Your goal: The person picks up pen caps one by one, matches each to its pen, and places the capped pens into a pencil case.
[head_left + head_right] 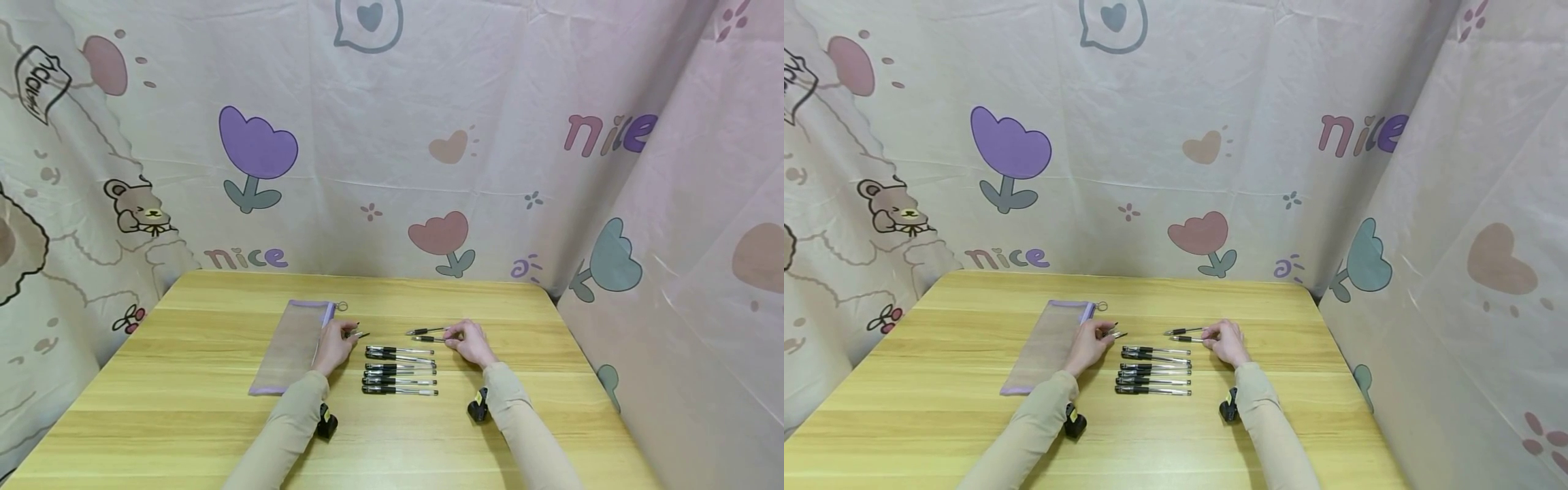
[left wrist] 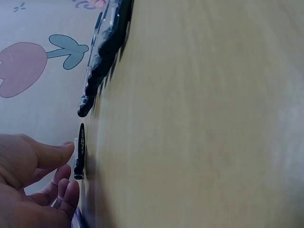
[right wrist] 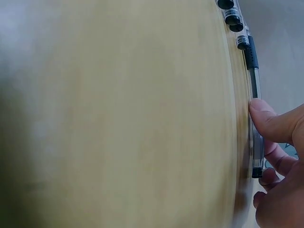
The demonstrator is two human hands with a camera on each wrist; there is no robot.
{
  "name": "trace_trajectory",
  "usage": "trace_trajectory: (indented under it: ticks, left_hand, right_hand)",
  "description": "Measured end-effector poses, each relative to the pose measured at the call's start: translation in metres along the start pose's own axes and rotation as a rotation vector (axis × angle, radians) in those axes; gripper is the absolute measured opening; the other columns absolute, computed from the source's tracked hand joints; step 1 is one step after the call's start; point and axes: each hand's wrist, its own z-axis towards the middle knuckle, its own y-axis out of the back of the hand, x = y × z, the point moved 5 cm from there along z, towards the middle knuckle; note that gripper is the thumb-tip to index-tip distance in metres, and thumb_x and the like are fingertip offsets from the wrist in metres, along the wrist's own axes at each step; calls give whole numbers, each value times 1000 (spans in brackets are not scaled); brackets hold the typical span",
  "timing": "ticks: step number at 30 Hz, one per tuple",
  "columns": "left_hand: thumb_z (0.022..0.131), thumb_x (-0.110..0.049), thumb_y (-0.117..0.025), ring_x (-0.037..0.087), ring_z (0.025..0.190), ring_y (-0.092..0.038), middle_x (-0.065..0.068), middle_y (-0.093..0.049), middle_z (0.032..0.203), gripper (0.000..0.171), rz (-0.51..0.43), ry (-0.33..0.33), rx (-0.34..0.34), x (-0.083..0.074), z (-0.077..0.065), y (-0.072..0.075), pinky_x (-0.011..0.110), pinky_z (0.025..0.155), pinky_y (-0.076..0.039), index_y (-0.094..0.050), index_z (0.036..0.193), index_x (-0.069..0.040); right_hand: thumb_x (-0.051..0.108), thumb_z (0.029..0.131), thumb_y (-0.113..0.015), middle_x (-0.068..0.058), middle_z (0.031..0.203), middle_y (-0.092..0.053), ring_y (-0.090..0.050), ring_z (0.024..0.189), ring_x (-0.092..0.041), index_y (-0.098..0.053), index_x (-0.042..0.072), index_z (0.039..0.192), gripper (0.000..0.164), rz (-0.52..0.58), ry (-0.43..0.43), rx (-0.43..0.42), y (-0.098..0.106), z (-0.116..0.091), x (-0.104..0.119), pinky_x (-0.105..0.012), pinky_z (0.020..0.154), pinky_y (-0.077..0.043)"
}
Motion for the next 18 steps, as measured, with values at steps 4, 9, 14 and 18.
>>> trace_trajectory:
  ticks: [4,9,14,18]
  left_hand:
    - [88,1,-71,34,101,-64,20,-71,107,23,-1,0,5,1,2,-1,49,94,-52,-72,111,6]
    - [88,1,-71,33,100,-65,20,-72,106,23,-14,4,14,1,3,-2,48,92,-53,-72,110,6]
    - [87,3,-72,32,98,-66,19,-72,104,20,-5,-10,8,1,4,-2,48,90,-54,-73,107,6]
    - [87,2,-73,31,96,-66,18,-72,100,17,11,-12,-2,1,4,-2,47,88,-54,-74,103,4]
  right_hand:
    - [6,86,-75,-12,113,-70,-55,115,-35,-77,9,91,6,5,-2,-3,0,0,1,-56,107,-33]
    - [6,86,-74,-14,113,-70,-56,115,-36,-77,9,92,8,13,6,-13,2,-2,6,-57,109,-32]
    - [5,86,-74,-14,111,-69,-56,116,-36,-77,8,93,8,35,8,-12,2,-3,9,-58,111,-31]
    - [5,87,-73,-15,111,-68,-55,116,-36,-76,8,93,8,51,2,-9,2,-3,11,-59,112,-29]
